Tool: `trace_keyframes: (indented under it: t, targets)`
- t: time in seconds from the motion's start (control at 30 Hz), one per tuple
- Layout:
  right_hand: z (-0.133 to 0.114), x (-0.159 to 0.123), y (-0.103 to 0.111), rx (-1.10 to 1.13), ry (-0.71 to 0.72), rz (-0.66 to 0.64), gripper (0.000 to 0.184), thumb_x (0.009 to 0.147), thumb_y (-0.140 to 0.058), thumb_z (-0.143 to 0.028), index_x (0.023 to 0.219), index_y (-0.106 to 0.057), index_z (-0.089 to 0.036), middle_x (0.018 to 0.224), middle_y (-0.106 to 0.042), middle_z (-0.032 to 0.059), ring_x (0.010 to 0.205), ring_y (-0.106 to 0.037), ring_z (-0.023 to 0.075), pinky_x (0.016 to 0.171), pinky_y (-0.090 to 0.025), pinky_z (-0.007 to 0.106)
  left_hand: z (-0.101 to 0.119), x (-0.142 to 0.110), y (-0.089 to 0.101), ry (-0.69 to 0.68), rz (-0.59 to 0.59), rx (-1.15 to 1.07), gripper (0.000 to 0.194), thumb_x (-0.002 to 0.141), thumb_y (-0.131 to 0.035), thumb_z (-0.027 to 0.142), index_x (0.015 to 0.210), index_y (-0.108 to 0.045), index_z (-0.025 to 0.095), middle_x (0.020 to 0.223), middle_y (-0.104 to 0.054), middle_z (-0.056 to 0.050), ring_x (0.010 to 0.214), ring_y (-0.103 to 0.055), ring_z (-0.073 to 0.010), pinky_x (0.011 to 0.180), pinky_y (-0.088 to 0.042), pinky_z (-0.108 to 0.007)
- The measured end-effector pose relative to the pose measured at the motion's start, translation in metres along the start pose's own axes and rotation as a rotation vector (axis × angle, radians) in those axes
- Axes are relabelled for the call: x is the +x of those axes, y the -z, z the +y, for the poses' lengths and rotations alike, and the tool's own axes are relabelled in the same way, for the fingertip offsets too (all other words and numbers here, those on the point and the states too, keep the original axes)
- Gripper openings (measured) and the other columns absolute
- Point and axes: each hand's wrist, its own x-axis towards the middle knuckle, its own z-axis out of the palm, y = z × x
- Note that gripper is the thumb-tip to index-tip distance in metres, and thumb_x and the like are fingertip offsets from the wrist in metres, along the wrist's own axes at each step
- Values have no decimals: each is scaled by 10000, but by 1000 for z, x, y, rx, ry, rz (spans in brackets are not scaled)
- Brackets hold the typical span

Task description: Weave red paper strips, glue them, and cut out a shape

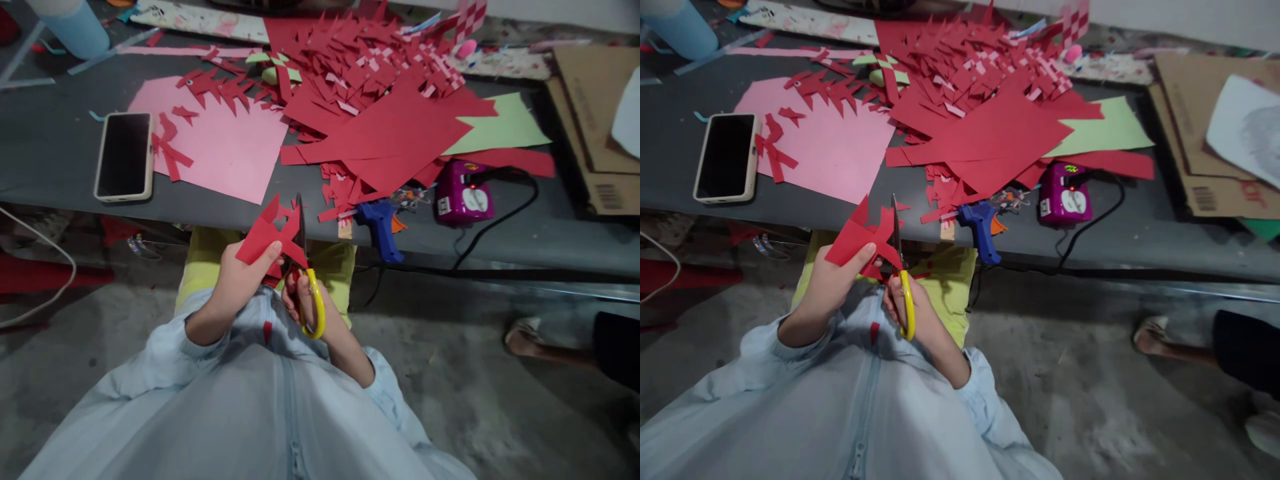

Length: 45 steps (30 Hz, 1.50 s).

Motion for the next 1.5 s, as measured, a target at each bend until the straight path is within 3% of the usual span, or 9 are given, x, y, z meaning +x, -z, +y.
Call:
trace_keyframes:
  t: [0.27,0.37,0.6,0.77,1.03,1.17,1.33,1.4,1.5]
  targets:
    - [-6,2,4,89,24,41,593,787,-495,-823,781,-380,-242,545,-417,-97,368,-312,43,357,-247,198,4,26,19,-95,-1,-106,310,710,-814,428,826,-698,165,702,-715,-20,621,-649,-151,635,-548,-261]
    - [-6,4,7,109,36,64,586,780,-523,-812,776,-378,-244,547,-416,-95,370,-304,43,361,-226,201,19,42,36,-180,25,3,323,657,-849,401,799,-687,159,732,-706,-18,668,-644,-159,640,-517,-249]
    - [-7,7,10,188,15,44,558,779,-610,-747,777,-368,-244,542,-416,-100,378,-270,37,359,-230,190,65,83,68,-257,-127,274,226,602,-837,287,716,-686,163,663,-671,-17,614,-628,-168,566,-494,-256]
    - [-9,10,8,169,-6,63,536,787,-624,-724,795,-389,-242,553,-392,-101,392,-269,38,361,-232,183,79,109,72,-211,-263,219,252,581,-810,143,815,-718,160,727,-701,-33,667,-674,-181,607,-529,-270]
    - [-19,17,3,127,-31,94,576,743,-630,-766,790,-395,-242,545,-392,-97,407,-295,47,368,-243,176,68,139,85,-279,-166,460,570,622,-736,40,1180,-676,137,808,-703,-36,817,-693,-207,815,-545,-341]
    - [-26,18,1,67,-47,121,584,724,-635,-774,786,-402,-242,547,-373,-97,423,-296,54,381,-236,185,67,137,98,-370,-121,589,548,716,-665,82,1260,-619,114,993,-738,-98,969,-699,-220,916,-531,-364]
    - [-43,19,-3,-90,-17,127,499,778,-610,-698,748,-404,-245,561,-360,-89,443,-291,69,399,-223,210,69,111,106,-421,34,667,324,785,-636,197,1100,-706,159,958,-762,-55,875,-708,-192,851,-537,-321]
    - [-54,23,-6,-215,24,142,448,811,-579,-650,731,-401,-247,570,-383,-77,461,-310,81,420,-244,219,68,94,104,-420,-30,615,206,826,-621,280,946,-740,162,895,-766,-47,807,-696,-176,775,-527,-284]
    - [-75,33,-12,-470,108,201,372,846,-538,-590,748,-426,-248,590,-449,-59,492,-366,105,470,-289,236,63,65,97,-352,-285,430,335,881,-574,435,790,-729,152,739,-741,-42,696,-673,-156,659,-500,-245]
